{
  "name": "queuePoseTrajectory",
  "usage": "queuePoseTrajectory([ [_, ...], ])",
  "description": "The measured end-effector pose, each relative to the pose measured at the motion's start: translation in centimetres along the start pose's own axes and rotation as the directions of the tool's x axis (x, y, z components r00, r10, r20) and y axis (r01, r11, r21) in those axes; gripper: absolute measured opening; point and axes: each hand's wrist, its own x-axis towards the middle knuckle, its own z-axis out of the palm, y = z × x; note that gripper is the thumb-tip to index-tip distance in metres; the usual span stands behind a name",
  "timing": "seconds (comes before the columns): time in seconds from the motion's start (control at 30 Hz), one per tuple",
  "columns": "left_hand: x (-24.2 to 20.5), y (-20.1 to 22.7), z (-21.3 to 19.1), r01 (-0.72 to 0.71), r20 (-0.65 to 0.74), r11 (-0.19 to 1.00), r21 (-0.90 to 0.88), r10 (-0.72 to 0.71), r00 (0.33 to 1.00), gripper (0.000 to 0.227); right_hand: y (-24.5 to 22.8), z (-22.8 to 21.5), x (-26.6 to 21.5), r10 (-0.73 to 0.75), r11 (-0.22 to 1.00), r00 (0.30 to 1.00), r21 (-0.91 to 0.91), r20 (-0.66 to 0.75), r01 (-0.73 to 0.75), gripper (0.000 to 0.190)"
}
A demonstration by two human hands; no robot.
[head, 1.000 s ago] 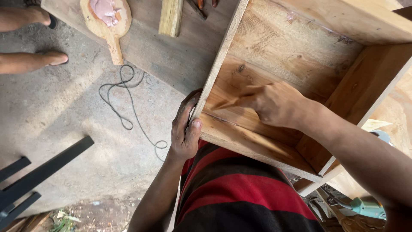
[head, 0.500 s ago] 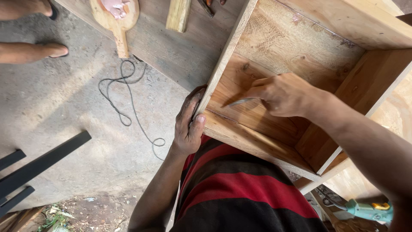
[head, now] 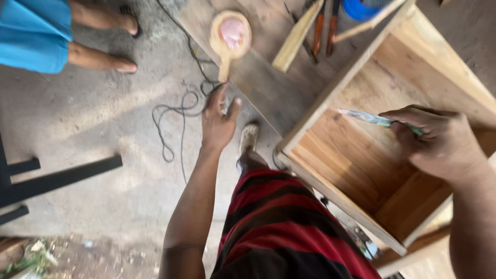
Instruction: The person applies a pink-colored wood filler to the internal seams and joints of a wooden box, using a small putty knife to smooth the material into the gaps.
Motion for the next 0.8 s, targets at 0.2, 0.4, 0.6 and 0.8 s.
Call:
queuePoseTrajectory([
  [0.2, 10.2, -3.9, -0.9, 0.009, -0.073, 0.894, 0.449, 0.026, 0.997, 0.075, -10.1, 5.0, 10.3, -0.169, 0.985, 0.947, -0.009, -0.272, 0.173, 0.031],
  [0.4, 13.2, -7.3, -4.0, -0.179, 0.033, 0.886, 0.427, 0.183, 0.983, 0.026, -15.4, 11.1, 21.1, -0.079, 0.978, 0.962, -0.208, -0.262, 0.024, 0.034],
  [0.6, 14.1, -7.9, -5.3, -0.285, 0.181, 0.863, 0.417, 0.229, 0.957, 0.027, -16.8, 14.4, 23.9, 0.044, 0.981, 0.964, -0.172, -0.263, -0.092, 0.034],
  [0.8, 14.3, -7.6, -5.7, -0.251, 0.278, 0.886, 0.391, 0.147, 0.949, 0.028, -17.5, 17.8, 23.8, 0.148, 0.964, 0.968, -0.187, -0.203, -0.186, 0.039],
])
